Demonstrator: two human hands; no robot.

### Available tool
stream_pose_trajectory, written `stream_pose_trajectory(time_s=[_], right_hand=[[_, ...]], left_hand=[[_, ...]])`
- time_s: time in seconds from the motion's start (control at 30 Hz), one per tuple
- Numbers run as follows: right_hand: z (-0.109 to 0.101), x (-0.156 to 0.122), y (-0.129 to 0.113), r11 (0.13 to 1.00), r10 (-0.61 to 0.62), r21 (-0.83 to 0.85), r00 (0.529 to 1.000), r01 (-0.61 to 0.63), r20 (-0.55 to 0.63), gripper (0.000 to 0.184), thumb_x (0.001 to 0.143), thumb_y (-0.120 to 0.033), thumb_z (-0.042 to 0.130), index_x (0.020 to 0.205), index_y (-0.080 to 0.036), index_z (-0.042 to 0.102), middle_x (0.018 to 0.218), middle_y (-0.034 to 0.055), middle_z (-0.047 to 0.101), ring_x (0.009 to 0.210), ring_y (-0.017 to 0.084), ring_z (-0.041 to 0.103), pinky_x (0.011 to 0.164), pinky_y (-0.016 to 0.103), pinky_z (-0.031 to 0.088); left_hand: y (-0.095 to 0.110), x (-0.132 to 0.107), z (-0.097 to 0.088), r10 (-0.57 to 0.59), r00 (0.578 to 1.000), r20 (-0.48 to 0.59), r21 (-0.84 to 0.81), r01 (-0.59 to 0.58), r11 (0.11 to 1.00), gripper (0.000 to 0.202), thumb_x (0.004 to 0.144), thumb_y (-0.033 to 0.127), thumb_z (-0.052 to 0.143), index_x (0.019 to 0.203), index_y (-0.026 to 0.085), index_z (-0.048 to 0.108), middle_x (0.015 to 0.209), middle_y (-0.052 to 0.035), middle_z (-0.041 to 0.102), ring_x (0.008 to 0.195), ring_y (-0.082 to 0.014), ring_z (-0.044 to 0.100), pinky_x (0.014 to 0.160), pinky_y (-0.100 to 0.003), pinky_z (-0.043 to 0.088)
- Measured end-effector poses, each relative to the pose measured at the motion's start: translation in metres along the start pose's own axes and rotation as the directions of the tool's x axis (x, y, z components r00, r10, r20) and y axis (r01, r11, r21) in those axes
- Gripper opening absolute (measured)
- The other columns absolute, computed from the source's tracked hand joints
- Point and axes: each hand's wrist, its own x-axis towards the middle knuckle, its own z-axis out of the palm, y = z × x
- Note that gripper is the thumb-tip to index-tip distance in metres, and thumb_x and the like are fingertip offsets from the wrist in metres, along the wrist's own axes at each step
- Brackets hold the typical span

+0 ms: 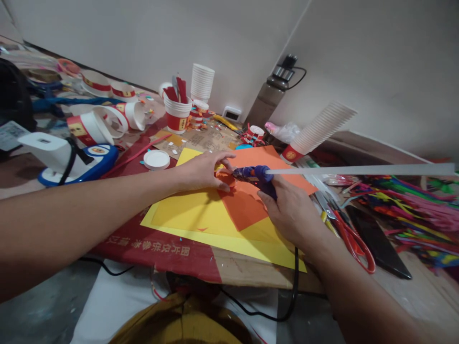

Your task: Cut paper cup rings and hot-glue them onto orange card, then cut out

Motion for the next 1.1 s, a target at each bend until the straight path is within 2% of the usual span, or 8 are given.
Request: stream_pose_trajectory(time_s=[0.17, 0.33, 0.63, 0.87, 1.1], right_hand=[[0.003, 0.003, -0.004, 0.999, 0.002, 0.046, 0.999, -0.003, 0.033, 0.019, 0.091, -0.027, 0.048, 0.104, -0.018, 0.059, 0.093, 0.0118, 0.072, 0.079, 0.028, 0.066, 0.064, 0.037, 0.048], [0.005, 0.005, -0.004, 0.999, -0.003, 0.051, 0.999, 0.002, 0.032, 0.020, 0.091, -0.029, 0.048, 0.104, -0.018, 0.059, 0.094, 0.0126, 0.071, 0.079, 0.028, 0.066, 0.063, 0.037, 0.047], [-0.006, -0.003, -0.003, 1.000, -0.008, 0.003, 1.000, 0.008, 0.012, 0.026, 0.092, -0.028, 0.047, 0.114, -0.020, 0.057, 0.095, 0.0093, 0.072, 0.074, 0.026, 0.066, 0.059, 0.034, 0.044], [0.004, 0.002, -0.002, 0.996, -0.040, 0.080, 0.999, 0.039, 0.007, 0.021, 0.092, -0.028, 0.048, 0.110, -0.020, 0.057, 0.099, 0.0107, 0.071, 0.080, 0.026, 0.066, 0.065, 0.035, 0.046], [0.003, 0.001, -0.002, 0.999, -0.031, 0.041, 0.999, 0.031, -0.010, 0.019, 0.090, -0.025, 0.050, 0.107, -0.019, 0.057, 0.096, 0.0105, 0.071, 0.078, 0.026, 0.066, 0.065, 0.035, 0.046]], left_hand=[[-0.001, 0.001, 0.001, -0.012, 1.000, 0.001, -0.009, 0.012, 1.000, 0.089, 0.063, 0.039, 0.080, 0.142, 0.021, 0.043, 0.123, -0.0065, 0.065, 0.112, -0.0236, 0.060, 0.098, -0.034, 0.043], [-0.003, 0.002, 0.001, -0.024, 1.000, 0.002, 0.000, 0.024, 1.000, 0.089, 0.062, 0.041, 0.081, 0.141, 0.023, 0.044, 0.122, -0.0059, 0.065, 0.113, -0.0244, 0.059, 0.098, -0.034, 0.043], [0.001, 0.001, 0.000, -0.007, 1.000, 0.010, 0.002, 0.007, 1.000, 0.088, 0.064, 0.043, 0.079, 0.142, 0.023, 0.044, 0.124, -0.0053, 0.065, 0.118, -0.0255, 0.057, 0.100, -0.035, 0.041], [-0.001, 0.001, 0.000, -0.007, 1.000, 0.010, -0.004, 0.007, 1.000, 0.087, 0.064, 0.042, 0.080, 0.141, 0.022, 0.044, 0.122, -0.0067, 0.065, 0.112, -0.0236, 0.060, 0.096, -0.033, 0.043], [-0.002, 0.001, 0.001, 0.006, 1.000, 0.005, -0.012, -0.006, 1.000, 0.089, 0.063, 0.041, 0.080, 0.142, 0.021, 0.044, 0.123, -0.0064, 0.066, 0.113, -0.0242, 0.059, 0.096, -0.034, 0.042]])
